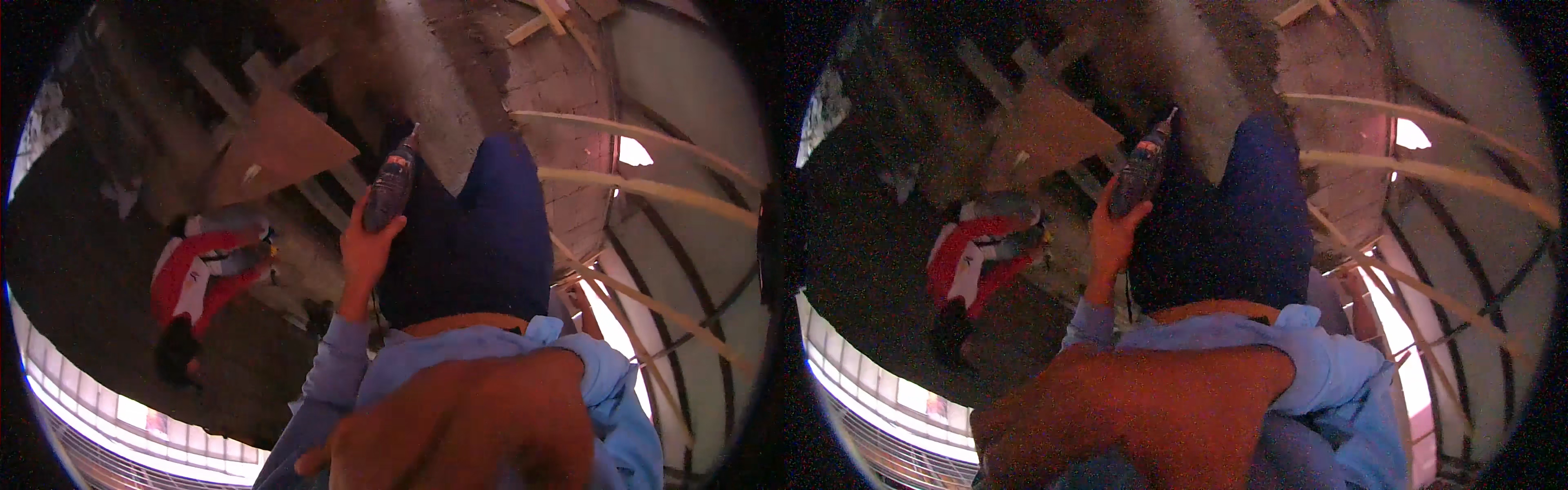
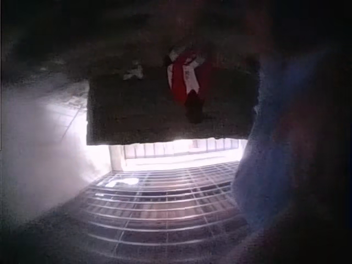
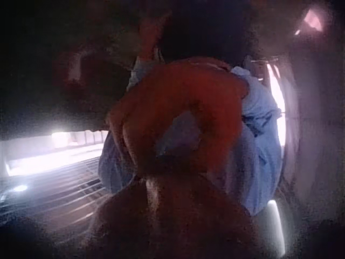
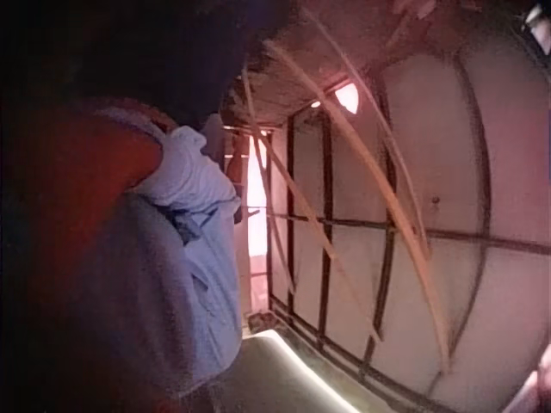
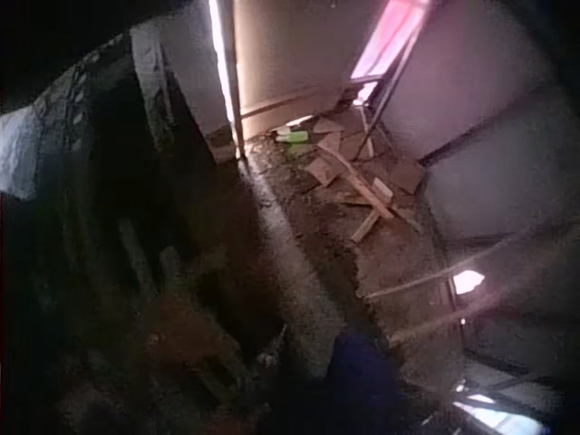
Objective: The person uses a cordless drill to bore holes into a concrete floor. They hold the drill with both hands and apply pressure to penetrate the surface, creating multiple holes in a row. The person repositions their feet and the drill several times to continue the drilling process.
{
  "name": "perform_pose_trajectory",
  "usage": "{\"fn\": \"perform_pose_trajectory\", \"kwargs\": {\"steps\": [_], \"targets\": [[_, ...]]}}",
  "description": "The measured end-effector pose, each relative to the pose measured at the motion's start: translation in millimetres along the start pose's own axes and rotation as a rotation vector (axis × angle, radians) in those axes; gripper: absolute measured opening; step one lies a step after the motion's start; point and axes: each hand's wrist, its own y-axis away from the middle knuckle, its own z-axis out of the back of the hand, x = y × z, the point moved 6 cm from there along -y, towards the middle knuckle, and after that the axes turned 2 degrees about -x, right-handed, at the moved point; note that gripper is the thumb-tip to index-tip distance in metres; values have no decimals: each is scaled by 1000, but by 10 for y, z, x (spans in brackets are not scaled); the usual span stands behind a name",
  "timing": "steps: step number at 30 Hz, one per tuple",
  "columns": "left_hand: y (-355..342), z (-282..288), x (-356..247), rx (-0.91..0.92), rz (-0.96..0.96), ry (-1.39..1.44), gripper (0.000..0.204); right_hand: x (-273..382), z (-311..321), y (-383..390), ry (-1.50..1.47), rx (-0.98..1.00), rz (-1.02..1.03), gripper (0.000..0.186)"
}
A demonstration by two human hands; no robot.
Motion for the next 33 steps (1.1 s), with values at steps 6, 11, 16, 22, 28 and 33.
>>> {"fn": "perform_pose_trajectory", "kwargs": {"steps": [6,11,16,22,28,33], "targets": [[-315,-75,322,-60,78,74,79,-148,523,-80,111,-86,-242,26],[-502,-285,563,-96,186,187,76,-134,906,-74,260,-98,-438,25],[-526,-537,631,-215,264,309,76,96,1372,-2,545,-72,-755,26],[-508,-924,519,-363,387,504,80,1716,2643,395,1366,10,-1257,27],[-1030,-1242,381,-254,354,292,75,3868,4003,1145,2058,-607,-1396,32],[-1442,-1666,606,-217,312,251,78,4230,4362,1625,2208,-686,-1499,38]]}}
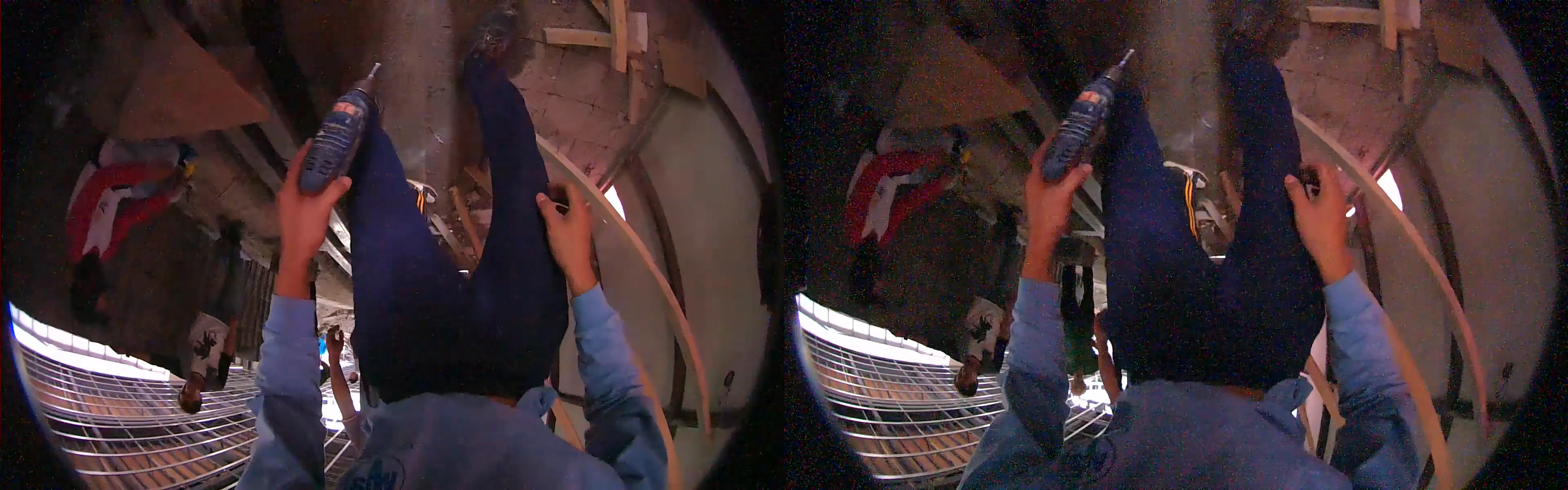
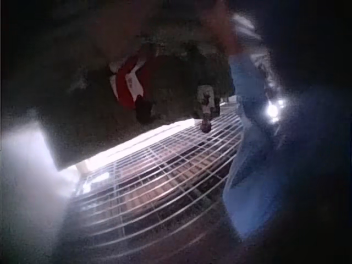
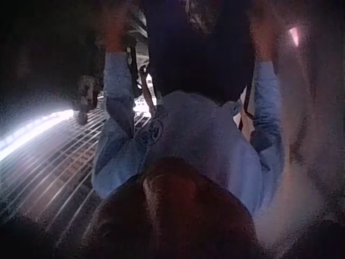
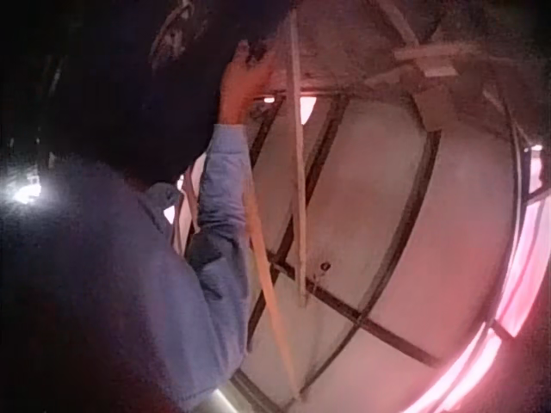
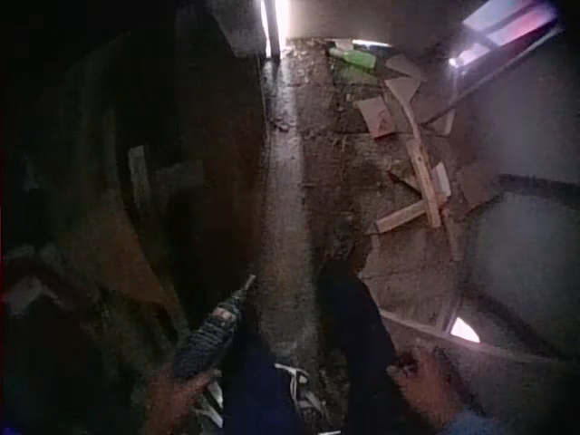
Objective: The person uses a cordless drill to bore holes into a concrete floor. They hold the drill with both hands and apply pressure to penetrate the surface, creating multiple holes in a row. The person repositions their feet and the drill several times to continue the drilling process.
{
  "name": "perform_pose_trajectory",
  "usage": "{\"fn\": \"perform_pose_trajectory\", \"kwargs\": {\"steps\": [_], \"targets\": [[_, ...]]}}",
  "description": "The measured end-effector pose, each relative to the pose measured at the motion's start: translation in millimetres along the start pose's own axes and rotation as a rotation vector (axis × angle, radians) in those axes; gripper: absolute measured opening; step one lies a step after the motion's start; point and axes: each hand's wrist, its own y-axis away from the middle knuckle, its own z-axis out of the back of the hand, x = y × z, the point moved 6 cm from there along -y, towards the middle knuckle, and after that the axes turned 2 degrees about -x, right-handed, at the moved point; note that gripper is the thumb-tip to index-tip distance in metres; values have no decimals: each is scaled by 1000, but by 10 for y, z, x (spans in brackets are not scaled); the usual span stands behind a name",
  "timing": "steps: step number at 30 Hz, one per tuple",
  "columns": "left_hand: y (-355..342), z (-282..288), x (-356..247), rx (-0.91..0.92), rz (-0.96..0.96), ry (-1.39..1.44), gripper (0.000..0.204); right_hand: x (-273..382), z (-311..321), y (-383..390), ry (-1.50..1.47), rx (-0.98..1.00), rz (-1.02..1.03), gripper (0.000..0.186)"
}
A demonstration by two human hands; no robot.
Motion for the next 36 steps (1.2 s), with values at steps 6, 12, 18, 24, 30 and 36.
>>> {"fn": "perform_pose_trajectory", "kwargs": {"steps": [6,12,18,24,30,36], "targets": [[-534,-516,565,5,-95,-449,82,162,-414,-124,183,-232,111,38],[-1055,-857,1145,44,-5,-573,83,30,-649,-73,264,-200,33,37],[-1234,-969,1445,-1,-77,-503,80,32,-772,-95,346,-187,22,36],[-1332,-1044,1492,-6,-121,-492,80,33,-813,-55,311,-179,42,36],[-1425,-1120,1601,-17,-131,-436,80,7,-844,-27,401,-239,126,31],[-1469,-1188,1519,71,-122,-513,80,-12,-858,-37,338,-195,55,31]]}}
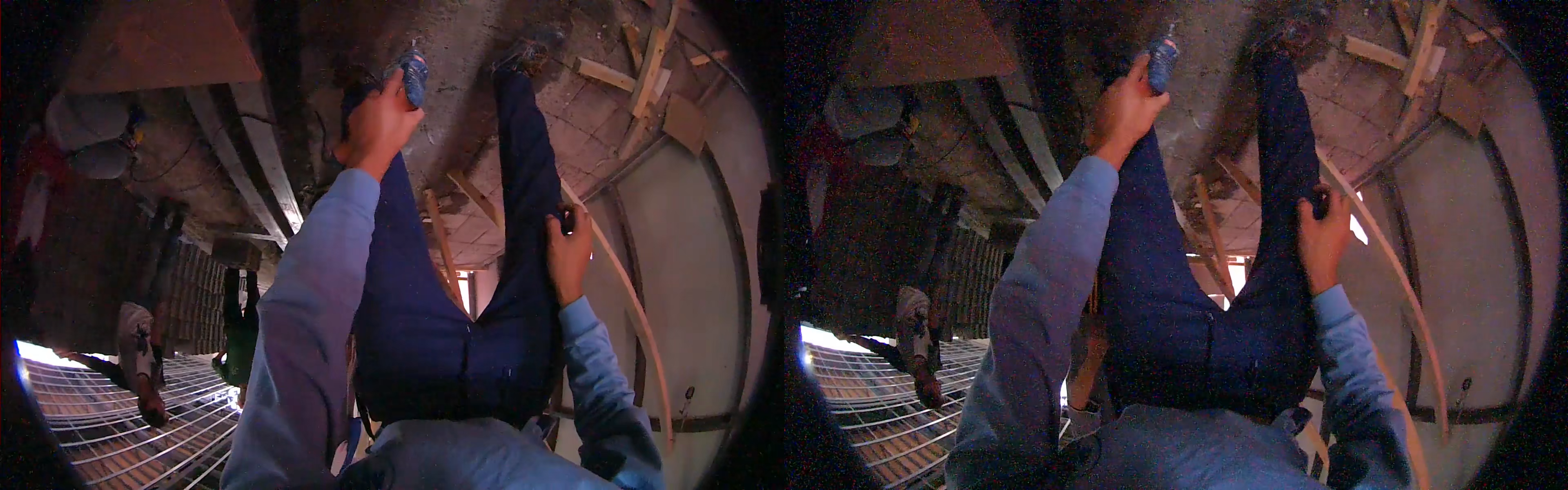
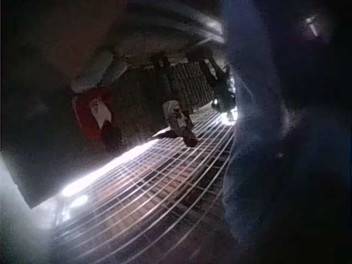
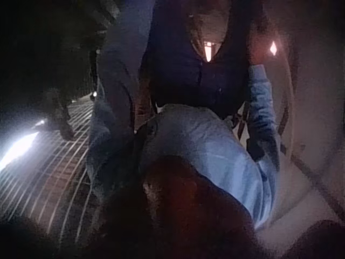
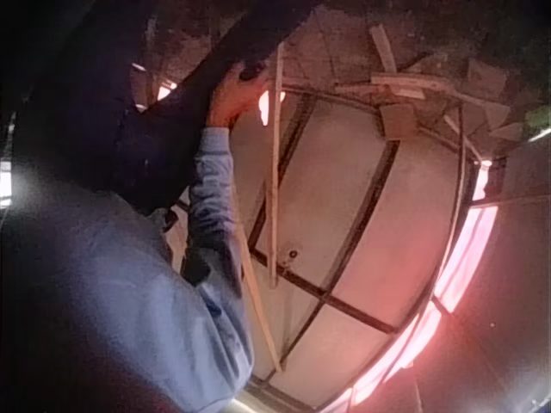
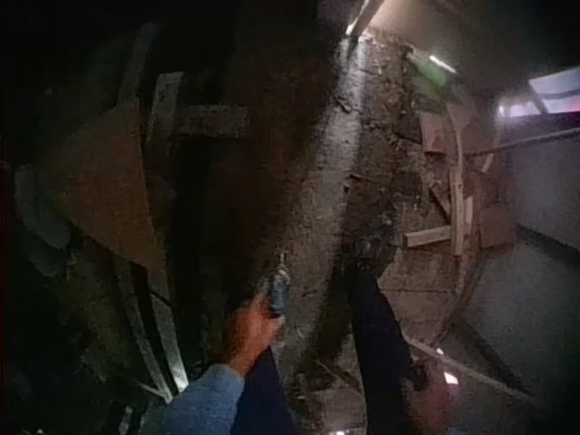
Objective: The person uses a cordless drill to bore holes into a concrete floor. They hold the drill with both hands and apply pressure to penetrate the surface, creating multiple holes in a row. The person repositions their feet and the drill several times to continue the drilling process.
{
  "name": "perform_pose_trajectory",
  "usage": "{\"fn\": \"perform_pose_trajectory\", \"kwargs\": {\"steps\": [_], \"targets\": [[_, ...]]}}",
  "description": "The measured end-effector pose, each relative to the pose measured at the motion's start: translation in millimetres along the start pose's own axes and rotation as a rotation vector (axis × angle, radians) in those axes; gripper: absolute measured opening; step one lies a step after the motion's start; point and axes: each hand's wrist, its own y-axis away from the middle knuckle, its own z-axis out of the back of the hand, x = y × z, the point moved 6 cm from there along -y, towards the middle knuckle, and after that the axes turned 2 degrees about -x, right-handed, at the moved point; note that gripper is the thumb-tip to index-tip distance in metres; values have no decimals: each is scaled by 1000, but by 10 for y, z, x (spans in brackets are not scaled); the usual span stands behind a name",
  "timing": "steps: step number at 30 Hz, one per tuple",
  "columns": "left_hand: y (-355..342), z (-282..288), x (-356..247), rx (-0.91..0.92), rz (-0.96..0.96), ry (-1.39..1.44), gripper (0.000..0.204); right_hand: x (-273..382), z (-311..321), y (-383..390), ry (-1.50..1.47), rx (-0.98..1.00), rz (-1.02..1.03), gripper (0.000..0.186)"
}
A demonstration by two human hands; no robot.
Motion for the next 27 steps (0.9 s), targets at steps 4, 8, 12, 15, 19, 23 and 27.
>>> {"fn": "perform_pose_trajectory", "kwargs": {"steps": [4,8,12,15,19,23,27], "targets": [[-12,48,-102,36,20,-112,82,134,33,6,55,-35,75,37],[-56,106,-144,46,16,-101,83,656,-147,37,-88,-121,307,38],[-54,125,-234,17,-4,-179,84,1358,-1055,-371,-473,228,138,50],[-71,70,-306,107,-52,-176,90,1699,-1769,-883,-679,408,-175,69],[-32,92,-237,130,-100,-187,89,1870,-2492,-1225,-646,414,-370,77],[-44,80,-128,60,-97,-166,81,1797,-2869,-1408,-703,471,-464,79],[-99,71,-6,51,-77,-189,57,1895,-2954,-1452,-686,499,-458,80]]}}
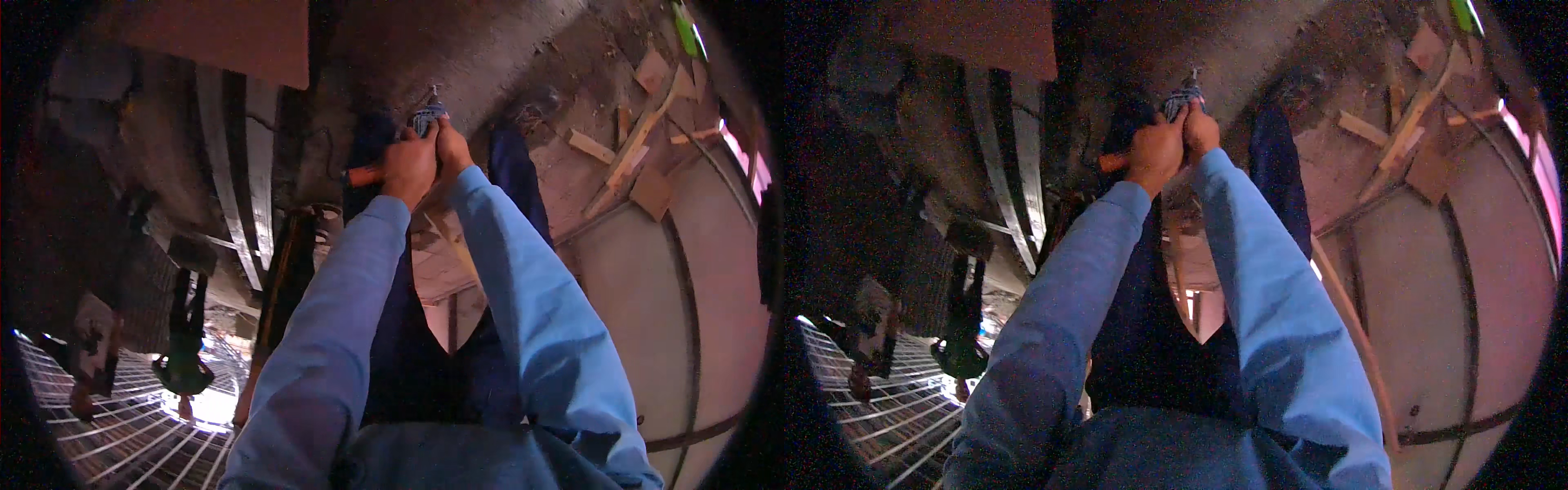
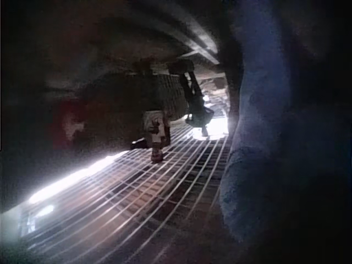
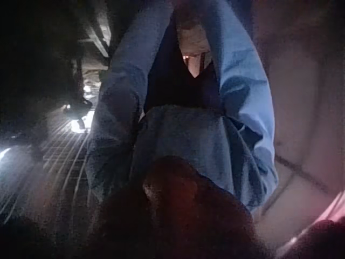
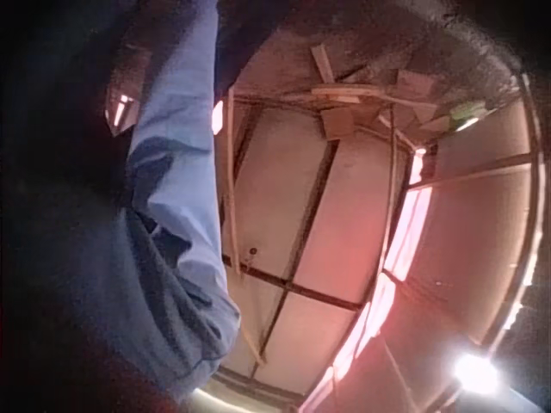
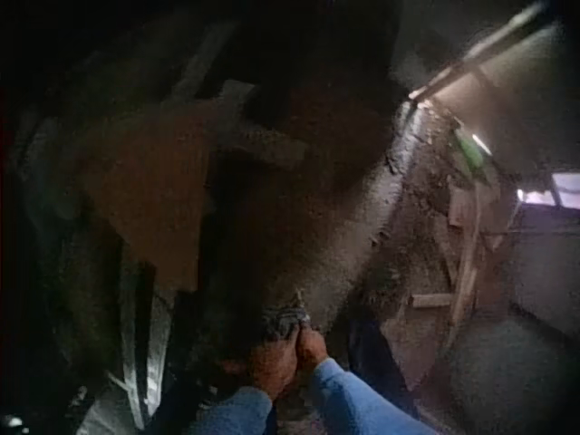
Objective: The person uses a cordless drill to bore holes into a concrete floor. They hold the drill with both hands and apply pressure to penetrate the surface, creating multiple holes in a row. The person repositions their feet and the drill several times to continue the drilling process.
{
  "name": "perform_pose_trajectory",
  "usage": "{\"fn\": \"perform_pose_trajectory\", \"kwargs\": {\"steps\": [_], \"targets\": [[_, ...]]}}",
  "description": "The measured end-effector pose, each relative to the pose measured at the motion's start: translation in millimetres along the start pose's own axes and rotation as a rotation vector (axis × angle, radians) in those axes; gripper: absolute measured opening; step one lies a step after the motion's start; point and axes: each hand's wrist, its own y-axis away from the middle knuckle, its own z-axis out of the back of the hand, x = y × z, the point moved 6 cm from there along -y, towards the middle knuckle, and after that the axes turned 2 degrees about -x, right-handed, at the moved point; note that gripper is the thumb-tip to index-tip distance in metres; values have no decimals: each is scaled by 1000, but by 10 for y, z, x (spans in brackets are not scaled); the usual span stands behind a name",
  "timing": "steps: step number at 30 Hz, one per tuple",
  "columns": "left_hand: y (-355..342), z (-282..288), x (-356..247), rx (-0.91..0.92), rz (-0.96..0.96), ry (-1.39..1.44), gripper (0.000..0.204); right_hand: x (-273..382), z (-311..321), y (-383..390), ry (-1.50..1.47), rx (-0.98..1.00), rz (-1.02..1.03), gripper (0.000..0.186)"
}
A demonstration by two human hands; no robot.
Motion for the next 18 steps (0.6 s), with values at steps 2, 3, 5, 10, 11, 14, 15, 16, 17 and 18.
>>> {"fn": "perform_pose_trajectory", "kwargs": {"steps": [2,3,5,10,11,14,15,16,17,18], "targets": [[-15,15,56,-16,-16,13,54,88,-25,48,96,-31,43,81],[-10,6,56,-40,-33,29,54,87,-11,64,138,-44,21,82],[-14,7,104,-76,-41,57,53,184,-7,72,329,-109,101,82],[-92,-71,223,-148,28,123,47,241,-62,-171,440,-28,150,79],[-105,-64,217,-180,34,143,46,198,-30,-216,402,-35,92,78],[-132,-51,152,-210,74,153,43,178,43,-296,453,-4,112,76],[-122,-50,125,-201,95,124,42,176,69,-308,454,2,136,76],[-110,-86,88,-124,96,124,41,185,95,-324,454,8,159,76],[-92,-64,69,-152,110,145,41,171,141,-342,414,-2,166,77],[-72,-84,49,-115,115,193,41,156,182,-370,377,-4,173,79]]}}
